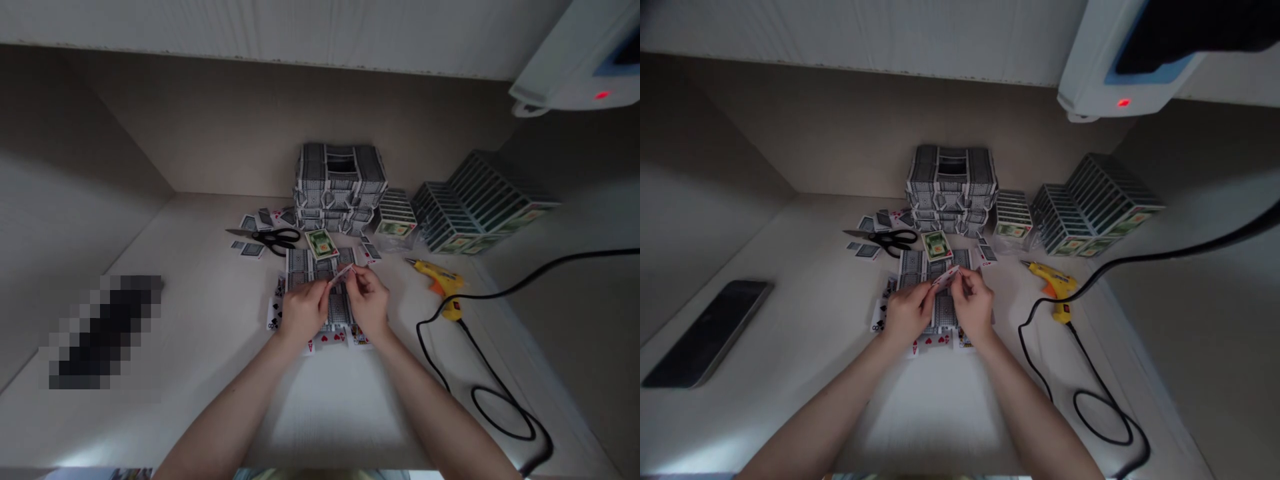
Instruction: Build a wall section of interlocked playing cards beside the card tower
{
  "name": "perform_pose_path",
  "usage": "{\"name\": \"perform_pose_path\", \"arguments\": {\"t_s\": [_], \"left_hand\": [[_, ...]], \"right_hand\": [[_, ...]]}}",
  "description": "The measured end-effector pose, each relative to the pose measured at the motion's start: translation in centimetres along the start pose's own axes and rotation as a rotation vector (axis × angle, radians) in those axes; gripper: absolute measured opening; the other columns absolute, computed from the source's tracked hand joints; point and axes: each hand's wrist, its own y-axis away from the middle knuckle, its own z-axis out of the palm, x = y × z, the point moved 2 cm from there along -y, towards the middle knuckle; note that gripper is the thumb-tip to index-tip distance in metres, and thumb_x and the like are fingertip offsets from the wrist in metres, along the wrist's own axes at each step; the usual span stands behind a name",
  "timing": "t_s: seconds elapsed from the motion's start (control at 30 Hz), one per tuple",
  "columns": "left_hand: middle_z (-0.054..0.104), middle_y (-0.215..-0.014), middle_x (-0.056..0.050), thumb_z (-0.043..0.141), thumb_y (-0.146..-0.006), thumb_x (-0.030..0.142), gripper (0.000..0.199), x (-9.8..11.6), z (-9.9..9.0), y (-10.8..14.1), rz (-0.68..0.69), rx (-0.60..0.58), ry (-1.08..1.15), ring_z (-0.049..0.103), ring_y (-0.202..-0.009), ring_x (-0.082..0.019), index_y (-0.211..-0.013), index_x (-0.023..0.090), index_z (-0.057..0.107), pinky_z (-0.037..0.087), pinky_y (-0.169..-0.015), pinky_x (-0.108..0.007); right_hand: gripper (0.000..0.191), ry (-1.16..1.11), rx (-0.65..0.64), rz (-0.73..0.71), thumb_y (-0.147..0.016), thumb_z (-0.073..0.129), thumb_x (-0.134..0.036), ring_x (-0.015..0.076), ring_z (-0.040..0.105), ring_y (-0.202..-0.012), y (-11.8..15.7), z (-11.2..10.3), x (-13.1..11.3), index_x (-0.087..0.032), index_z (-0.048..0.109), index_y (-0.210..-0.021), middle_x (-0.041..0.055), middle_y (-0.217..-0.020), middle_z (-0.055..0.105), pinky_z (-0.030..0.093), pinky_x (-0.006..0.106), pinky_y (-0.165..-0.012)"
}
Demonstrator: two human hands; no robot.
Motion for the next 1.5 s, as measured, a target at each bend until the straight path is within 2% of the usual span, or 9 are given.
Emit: {"name": "perform_pose_path", "arguments": {"t_s": [0.3, 0.5, 0.73, 0.93, 1.2, 1.3, 1.4, 1.5], "left_hand": [[0.064, -0.062, -0.002, 0.046, -0.085, 0.02, 0.017, -0.02, -0.15, -0.13, 0.008, -0.017, 0.066, 0.058, -0.056, -0.012, -0.075, 0.017, 0.059, 0.039, -0.054, -0.023], [0.068, -0.076, -0.003, 0.045, -0.085, 0.017, 0.015, 0.24, 0.05, -0.06, 0.111, -0.07, 0.126, 0.062, -0.066, -0.013, -0.086, 0.017, 0.06, 0.044, -0.061, -0.024], [0.064, -0.063, -0.001, 0.045, -0.086, 0.02, 0.017, 0.28, -0.29, -0.17, 0.025, -0.035, 0.118, 0.059, -0.057, -0.012, -0.081, 0.017, 0.06, 0.04, -0.055, -0.023], [0.064, -0.063, -0.001, 0.044, -0.086, 0.02, 0.02, 0.22, -0.08, -0.06, 0.045, -0.081, 0.118, 0.058, -0.057, -0.012, -0.072, 0.017, 0.058, 0.041, -0.054, -0.023], [0.069, -0.083, -0.004, 0.044, -0.085, 0.015, 0.02, 0.34, -0.41, -0.01, 0.127, -0.09, 0.141, 0.063, -0.071, -0.014, -0.098, 0.017, 0.059, 0.047, -0.063, -0.025], [0.068, -0.073, -0.003, 0.044, -0.085, 0.017, 0.017, 0.35, -0.43, -0.05, 0.083, -0.085, 0.155, 0.061, -0.064, -0.013, -0.086, 0.016, 0.061, 0.045, -0.06, -0.023], [0.062, -0.058, -0.001, 0.044, -0.086, 0.022, 0.024, 0.25, -0.29, -0.02, -0.024, -0.075, 0.166, 0.056, -0.054, -0.011, -0.068, 0.017, 0.059, 0.039, -0.052, -0.021], [0.06, -0.054, 0.0, 0.045, -0.086, 0.025, 0.027, 0.34, -0.15, 0.08, -0.076, -0.087, 0.187, 0.053, -0.05, -0.01, -0.064, 0.017, 0.058, 0.036, -0.049, -0.021]], "right_hand": [[0.02, 0.18, 0.036, -0.096, -0.081, 0.051, -0.031, 0.0182, 0.067, -0.075, 0.34, -0.26, -0.41, -0.018, 0.063, -0.093, 0.0066, -0.085, 0.071, 0.053, 0.032, -0.071], [0.019, 0.113, 0.073, -0.025, -0.081, 0.052, -0.033, 0.0182, 0.068, -0.072, 0.27, -0.11, 0.0, -0.017, 0.061, -0.088, 0.007, -0.082, 0.071, 0.054, 0.032, -0.069], [0.021, 0.017, 0.067, -0.026, -0.079, 0.054, -0.033, 0.0174, 0.068, -0.072, 0.12, -0.24, -0.37, -0.017, 0.062, -0.09, 0.0077, -0.084, 0.071, 0.055, 0.031, -0.067], [0.021, 0.084, 0.081, -0.054, -0.079, 0.054, -0.034, 0.0175, 0.067, -0.071, 0.08, -0.47, -0.45, -0.017, 0.063, -0.087, 0.0073, -0.082, 0.071, 0.055, 0.031, -0.067], [0.02, 0.253, 0.075, -0.105, -0.079, 0.054, -0.034, 0.0175, 0.067, -0.066, 0.23, -0.76, -0.56, -0.018, 0.064, -0.082, 0.0053, -0.076, 0.071, 0.054, 0.031, -0.066], [0.02, 0.261, 0.096, -0.105, -0.079, 0.054, -0.035, 0.0173, 0.067, -0.065, 0.3, -0.72, -0.71, -0.018, 0.064, -0.081, 0.0052, -0.075, 0.071, 0.053, 0.029, -0.063], [0.02, 0.241, 0.108, -0.128, -0.078, 0.053, -0.034, 0.0171, 0.067, -0.065, 0.24, -0.74, -0.78, -0.018, 0.063, -0.082, 0.0049, -0.074, 0.071, 0.053, 0.029, -0.061], [0.02, 0.246, 0.09, -0.149, -0.078, 0.054, -0.034, 0.0167, 0.067, -0.066, 0.11, -0.89, -0.78, -0.018, 0.063, -0.085, 0.0052, -0.076, 0.071, 0.054, 0.029, -0.063]]}}
